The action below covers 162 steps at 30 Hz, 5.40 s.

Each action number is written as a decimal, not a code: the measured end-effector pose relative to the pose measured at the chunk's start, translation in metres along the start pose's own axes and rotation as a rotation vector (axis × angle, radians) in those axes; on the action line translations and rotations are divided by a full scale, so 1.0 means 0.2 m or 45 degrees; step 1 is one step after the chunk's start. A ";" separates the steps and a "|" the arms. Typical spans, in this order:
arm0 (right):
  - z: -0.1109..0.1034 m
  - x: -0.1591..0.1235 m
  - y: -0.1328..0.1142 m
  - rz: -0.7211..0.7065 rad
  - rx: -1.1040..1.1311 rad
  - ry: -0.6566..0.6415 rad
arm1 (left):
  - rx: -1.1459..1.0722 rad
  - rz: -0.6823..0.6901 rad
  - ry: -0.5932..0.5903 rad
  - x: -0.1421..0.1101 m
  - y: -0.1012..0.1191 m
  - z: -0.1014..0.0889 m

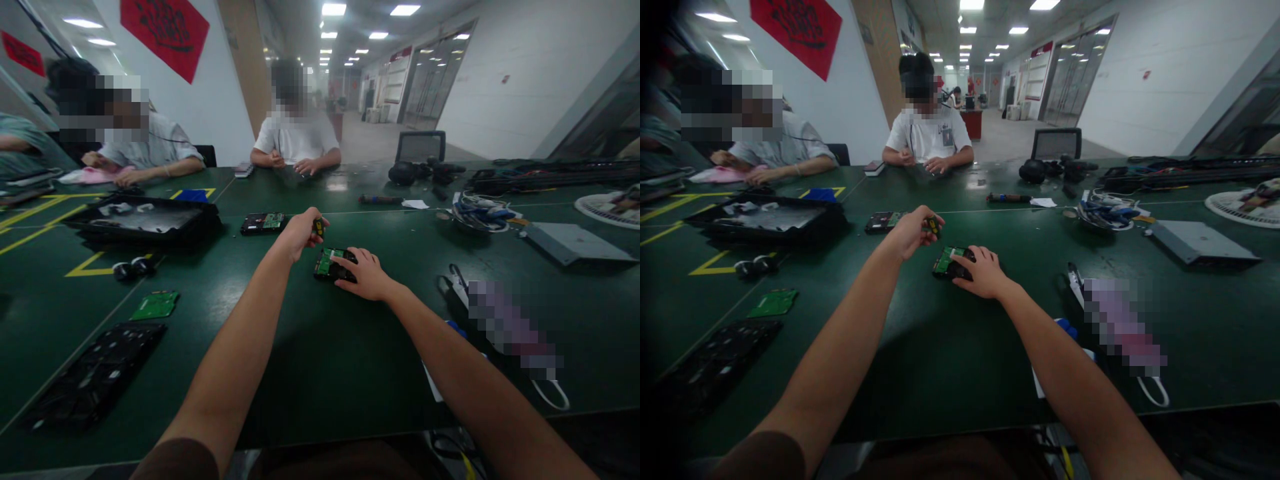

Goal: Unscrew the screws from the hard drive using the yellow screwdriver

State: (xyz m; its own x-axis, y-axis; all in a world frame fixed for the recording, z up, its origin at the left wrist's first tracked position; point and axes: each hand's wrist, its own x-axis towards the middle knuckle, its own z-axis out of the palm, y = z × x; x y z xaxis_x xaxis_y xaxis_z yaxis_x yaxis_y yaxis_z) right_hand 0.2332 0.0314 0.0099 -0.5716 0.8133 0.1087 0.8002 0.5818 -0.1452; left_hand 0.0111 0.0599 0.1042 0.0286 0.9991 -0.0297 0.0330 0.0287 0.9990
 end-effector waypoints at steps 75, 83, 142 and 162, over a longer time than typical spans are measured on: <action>-0.01 0.00 -0.01 0.019 -0.007 -0.035 | -0.079 -0.068 -0.120 -0.04 0.03 0.03; -0.01 0.00 -0.01 0.020 -0.013 -0.037 | 0.088 0.033 -0.083 -0.04 0.03 0.02; 0.01 0.00 0.00 0.002 -0.011 0.008 | 0.127 0.101 -0.042 -0.04 0.03 0.03; -0.01 0.00 -0.01 0.016 -0.004 -0.023 | -0.035 0.015 -0.170 -0.06 0.03 0.03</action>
State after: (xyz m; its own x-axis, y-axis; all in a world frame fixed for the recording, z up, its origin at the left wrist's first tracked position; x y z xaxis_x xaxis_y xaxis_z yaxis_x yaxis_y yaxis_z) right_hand 0.2326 0.0307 0.0111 -0.5649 0.8203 0.0894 0.8077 0.5719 -0.1433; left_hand 0.0164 0.0479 0.1105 0.1614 0.9867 -0.0199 0.0046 0.0194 0.9998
